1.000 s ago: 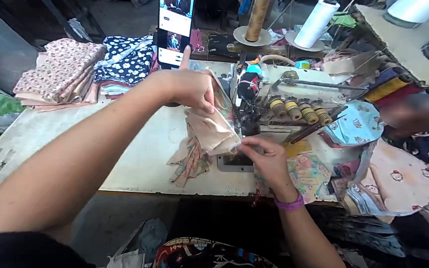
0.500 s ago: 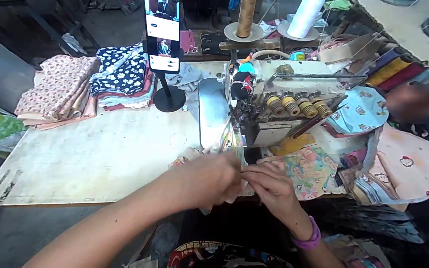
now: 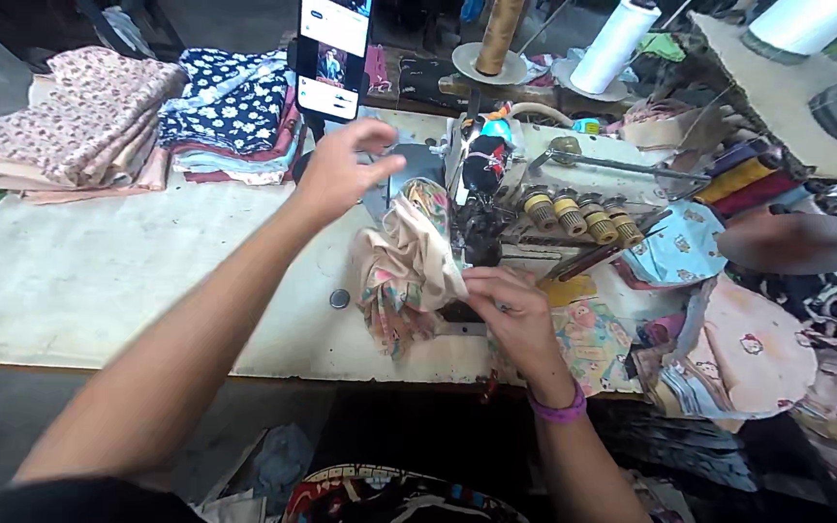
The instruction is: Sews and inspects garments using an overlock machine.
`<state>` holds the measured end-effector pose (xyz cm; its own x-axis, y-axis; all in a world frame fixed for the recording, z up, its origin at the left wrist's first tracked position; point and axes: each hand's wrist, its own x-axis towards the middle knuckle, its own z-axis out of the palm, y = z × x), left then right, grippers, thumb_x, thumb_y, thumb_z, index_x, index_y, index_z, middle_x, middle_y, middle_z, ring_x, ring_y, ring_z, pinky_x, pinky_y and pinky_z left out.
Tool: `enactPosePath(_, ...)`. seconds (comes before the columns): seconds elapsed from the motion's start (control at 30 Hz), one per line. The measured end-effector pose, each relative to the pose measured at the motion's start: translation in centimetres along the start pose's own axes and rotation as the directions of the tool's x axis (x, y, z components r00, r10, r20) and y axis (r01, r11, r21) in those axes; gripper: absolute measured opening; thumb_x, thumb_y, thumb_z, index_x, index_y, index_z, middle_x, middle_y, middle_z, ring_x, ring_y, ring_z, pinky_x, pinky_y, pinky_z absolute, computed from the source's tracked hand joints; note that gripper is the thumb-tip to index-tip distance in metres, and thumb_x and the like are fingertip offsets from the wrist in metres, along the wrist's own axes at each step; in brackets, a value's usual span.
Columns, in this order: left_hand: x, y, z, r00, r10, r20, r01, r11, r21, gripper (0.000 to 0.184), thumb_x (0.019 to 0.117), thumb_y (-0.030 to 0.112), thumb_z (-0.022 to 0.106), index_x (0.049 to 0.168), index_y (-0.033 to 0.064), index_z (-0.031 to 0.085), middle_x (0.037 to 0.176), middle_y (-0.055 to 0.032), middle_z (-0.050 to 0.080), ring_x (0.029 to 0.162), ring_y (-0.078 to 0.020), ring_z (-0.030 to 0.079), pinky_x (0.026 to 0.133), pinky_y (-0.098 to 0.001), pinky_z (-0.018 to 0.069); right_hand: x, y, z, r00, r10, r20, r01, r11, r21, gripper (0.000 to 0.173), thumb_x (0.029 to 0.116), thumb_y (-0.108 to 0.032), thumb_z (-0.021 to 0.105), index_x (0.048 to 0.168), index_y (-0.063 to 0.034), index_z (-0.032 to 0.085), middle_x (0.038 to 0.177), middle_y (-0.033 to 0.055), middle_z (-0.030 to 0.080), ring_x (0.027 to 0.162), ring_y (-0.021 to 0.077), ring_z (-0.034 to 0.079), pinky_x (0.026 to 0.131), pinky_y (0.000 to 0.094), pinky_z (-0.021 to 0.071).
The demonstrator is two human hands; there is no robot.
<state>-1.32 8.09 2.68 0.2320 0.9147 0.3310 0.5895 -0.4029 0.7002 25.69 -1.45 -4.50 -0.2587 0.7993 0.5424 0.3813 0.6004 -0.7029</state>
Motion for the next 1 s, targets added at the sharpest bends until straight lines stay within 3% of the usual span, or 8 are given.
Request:
enactPosePath(0.13,-10.5,0.2,5.6,0.981,-0.156,-0.116,0.114,0.945,-0.306,0.105,0.0785,0.048,0.082,0.156,0.0043,0.027,0.143,-0.0108,0.053,0.122,-0.0124,0.058,0.097,-0.0334,0.0525,-0.5,0.5,0.6,0.999,0.01,-0.046,-0.006,0.995,0.095,0.012,0.0919,-0.009,0.068,0.092,-0.0071,0.08,0.106,0.0019,0.077,0.103,0.0061,0.068,0.101,0.0354,0.045)
enactPosePath(0.27,-13.2,1.2,6.4,0.976,-0.191,-0.103,0.171,0.97,-0.174,0.064,0.0821,0.003,0.078,0.139,-0.0035,0.049,0.116,-0.0174,0.066,0.097,-0.0181,0.07,0.084,-0.0365,0.0591,-0.5,0.7,0.8,0.998,0.049,-0.048,-0.043,0.992,0.119,0.011,0.0906,-0.01,0.07,0.092,-0.0081,0.08,0.105,-0.0001,0.077,0.102,0.0046,0.066,0.1,0.0353,0.0444)
enactPosePath(0.4,-12.2,-1.5,-3.1,0.964,0.266,-0.004,-0.223,0.814,0.536,0.039,0.0921,-0.002,0.061,0.131,-0.0025,0.064,0.109,-0.0255,0.069,0.095,-0.043,0.07,0.076,-0.057,0.0564,-0.4,0.4,0.3,0.999,0.043,-0.028,-0.04,0.996,0.081,0.012,0.0913,-0.011,0.068,0.093,-0.0098,0.081,0.106,-0.0009,0.077,0.1,0.0056,0.067,0.101,0.0404,0.0414)
enactPosePath(0.53,-10.5,-1.4,-10.7,0.998,-0.056,0.037,0.005,0.614,0.789,0.037,0.0829,-0.015,0.071,0.118,-0.0057,0.07,0.116,-0.0395,0.063,0.115,-0.0676,0.052,0.092,-0.0847,0.033,-0.4,0.4,0.5,0.999,0.035,-0.023,-0.033,0.997,0.071,0.015,0.0939,-0.012,0.067,0.097,-0.011,0.081,0.11,-0.0003,0.077,0.104,0.0079,0.067,0.102,0.0427,0.0413)
enactPosePath(0.67,-8.2,3.2,-3.9,0.92,0.348,0.178,-0.391,0.811,0.435,0.016,0.0961,0.007,0.063,0.105,0.0004,0.075,0.111,-0.0164,0.072,0.114,-0.0336,0.066,0.102,-0.0497,0.0504,-0.5,0.2,0.5,0.998,0.049,-0.026,-0.046,0.995,0.089,0.014,0.0939,-0.013,0.067,0.097,-0.0111,0.081,0.11,-0.0006,0.076,0.107,0.0077,0.067,0.104,0.0418,0.0416)
enactPosePath(0.77,-6.1,3.8,2.1,0.773,0.555,0.306,-0.624,0.751,0.215,0.029,0.1022,0.029,0.059,0.107,0.0069,0.076,0.102,-0.0077,0.073,0.111,-0.0262,0.067,0.11,-0.0466,0.0453,-0.4,0.3,0.3,0.999,0.051,-0.007,-0.051,0.994,0.096,0.014,0.0939,-0.014,0.068,0.096,-0.0118,0.081,0.111,-0.0016,0.076,0.106,0.0073,0.067,0.103,0.0429,0.0411)
enactPosePath(0.87,-7.0,5.1,2.3,0.714,0.542,0.443,-0.676,0.699,0.234,0.036,0.0981,0.032,0.057,0.074,0.0084,0.07,0.06,-0.0032,0.06,0.062,-0.0203,0.064,0.07,-0.0423,0.0538,-0.4,0.3,0.0,0.999,0.036,0.013,-0.037,0.997,0.074,0.015,0.0954,-0.015,0.067,0.098,-0.0128,0.081,0.114,-0.0017,0.076,0.106,0.0078,0.066,0.101,0.0427,0.0415)
enactPosePath(1.0,-10.9,9.6,4.6,0.65,0.462,0.604,-0.7,0.673,0.238,0.029,0.0976,0.018,0.056,0.073,0.0035,0.062,0.053,-0.0079,0.052,0.049,-0.0255,0.059,0.049,-0.0392,0.0472,-1.0,0.5,0.5,0.998,-0.062,-0.016,0.061,0.997,-0.045,0.018,0.0965,-0.014,0.064,0.101,-0.0154,0.081,0.118,-0.0013,0.075,0.098,0.0093,0.066,0.096,0.0415,0.0407)
